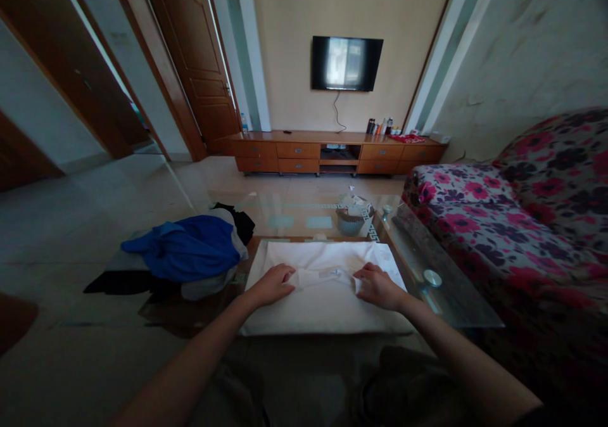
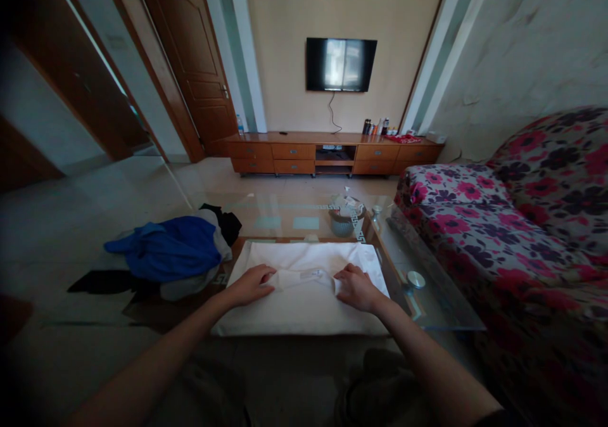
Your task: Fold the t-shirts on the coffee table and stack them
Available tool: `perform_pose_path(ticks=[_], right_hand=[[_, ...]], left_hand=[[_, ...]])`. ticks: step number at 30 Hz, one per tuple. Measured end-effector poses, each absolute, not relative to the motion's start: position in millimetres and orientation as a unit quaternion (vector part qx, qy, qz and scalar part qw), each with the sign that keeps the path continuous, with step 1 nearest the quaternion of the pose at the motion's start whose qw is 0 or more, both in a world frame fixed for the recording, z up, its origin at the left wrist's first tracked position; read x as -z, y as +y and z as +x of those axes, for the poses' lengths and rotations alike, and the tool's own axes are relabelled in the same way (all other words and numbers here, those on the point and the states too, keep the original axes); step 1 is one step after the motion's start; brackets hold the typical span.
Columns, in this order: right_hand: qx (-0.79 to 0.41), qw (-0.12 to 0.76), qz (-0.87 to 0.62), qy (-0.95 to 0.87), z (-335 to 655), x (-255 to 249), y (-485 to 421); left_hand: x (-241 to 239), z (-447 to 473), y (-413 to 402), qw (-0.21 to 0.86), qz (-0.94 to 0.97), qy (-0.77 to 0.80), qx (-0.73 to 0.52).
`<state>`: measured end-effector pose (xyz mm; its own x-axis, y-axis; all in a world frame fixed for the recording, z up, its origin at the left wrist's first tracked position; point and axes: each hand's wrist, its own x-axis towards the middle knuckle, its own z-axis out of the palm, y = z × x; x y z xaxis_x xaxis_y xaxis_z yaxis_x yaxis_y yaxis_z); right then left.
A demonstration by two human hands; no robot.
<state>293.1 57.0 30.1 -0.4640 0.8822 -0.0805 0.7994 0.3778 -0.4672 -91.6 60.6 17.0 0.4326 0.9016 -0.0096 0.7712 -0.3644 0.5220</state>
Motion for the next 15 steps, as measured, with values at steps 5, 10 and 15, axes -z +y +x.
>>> perform_pose_path(ticks=[5, 10, 15], right_hand=[[-0.280, 0.136, -0.446, -0.839, 295.4, -39.2, 61.8], [-0.309, 0.056, -0.425, -0.849, 303.9, -37.4, 56.6], [-0.306, 0.056, -0.399, -0.862, 305.2, -30.2, 53.3]], left_hand=[[-35.1, -85.9, 49.9, 0.224, 0.857, 0.438, -0.156], [-45.9, -79.0, 29.1, 0.232, 0.883, 0.404, -0.064], [-43.3, -78.5, 23.1, 0.224, 0.890, 0.397, 0.020]])
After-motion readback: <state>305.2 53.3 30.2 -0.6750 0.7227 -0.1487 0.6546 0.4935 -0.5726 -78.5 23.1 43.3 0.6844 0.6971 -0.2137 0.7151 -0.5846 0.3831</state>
